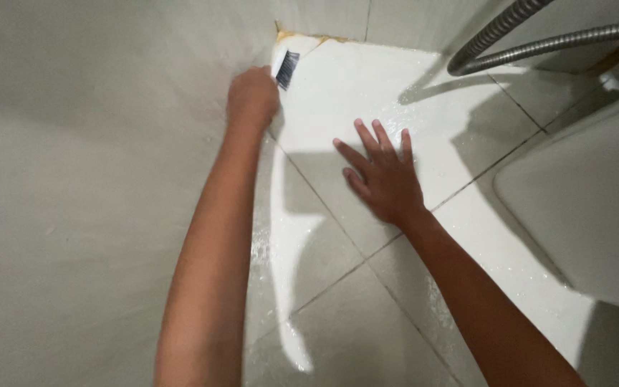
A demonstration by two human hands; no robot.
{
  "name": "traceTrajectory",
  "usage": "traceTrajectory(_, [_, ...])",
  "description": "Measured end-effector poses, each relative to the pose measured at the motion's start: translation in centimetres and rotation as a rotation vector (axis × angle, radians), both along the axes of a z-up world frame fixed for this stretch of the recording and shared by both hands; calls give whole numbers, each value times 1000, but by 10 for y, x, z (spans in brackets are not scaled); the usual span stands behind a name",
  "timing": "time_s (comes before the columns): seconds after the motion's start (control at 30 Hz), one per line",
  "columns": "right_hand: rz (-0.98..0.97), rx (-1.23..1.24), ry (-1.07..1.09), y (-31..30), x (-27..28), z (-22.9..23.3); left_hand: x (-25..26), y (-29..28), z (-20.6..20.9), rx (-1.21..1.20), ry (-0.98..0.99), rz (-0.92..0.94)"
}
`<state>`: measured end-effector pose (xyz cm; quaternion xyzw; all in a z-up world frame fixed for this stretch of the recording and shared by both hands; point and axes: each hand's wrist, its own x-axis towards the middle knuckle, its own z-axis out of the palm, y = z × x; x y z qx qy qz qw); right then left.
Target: The person scrubs the grout and edges of a tiled floor using a small handheld brush, moving around a floor squeegee and a trash can.
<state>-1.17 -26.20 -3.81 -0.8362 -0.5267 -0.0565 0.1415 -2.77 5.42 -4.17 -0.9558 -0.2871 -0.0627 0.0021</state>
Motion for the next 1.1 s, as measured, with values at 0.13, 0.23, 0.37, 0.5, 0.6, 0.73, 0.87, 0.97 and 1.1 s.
traceTrajectory(0.13, [-15, 3, 66, -3, -4, 4, -38, -77, 7, -52, 120, 256])
traceTrajectory(0.23, [-31, 11, 106, -2, -9, 9, -78, -143, 19, 73, 98, 184])
traceTrajectory(0.37, [-42, 48, 106, -12, -25, 5, -132, -216, 43, -130, 117, 186])
traceTrajectory(0.5, [-15, 37, 42, -35, -49, -1, -157, -257, 63, -314, 393, 206])
traceTrajectory(0.6, [-43, -112, 88, -56, -75, 4, -180, -287, 63, -347, 510, 124])
traceTrajectory(0.73, [-45, -317, 161, -88, -109, 23, -200, -334, 42, -266, 282, 152])
traceTrajectory(0.87, [-17, -530, 268, -112, -118, 38, -206, -361, 18, -251, 170, 130])
traceTrajectory(0.97, [1, -580, 340, -120, -119, 34, -209, -370, 13, -238, 146, 95])
traceTrajectory(1.1, [3, -625, 386, -121, -116, 27, -210, -356, 39, -420, 471, 50])
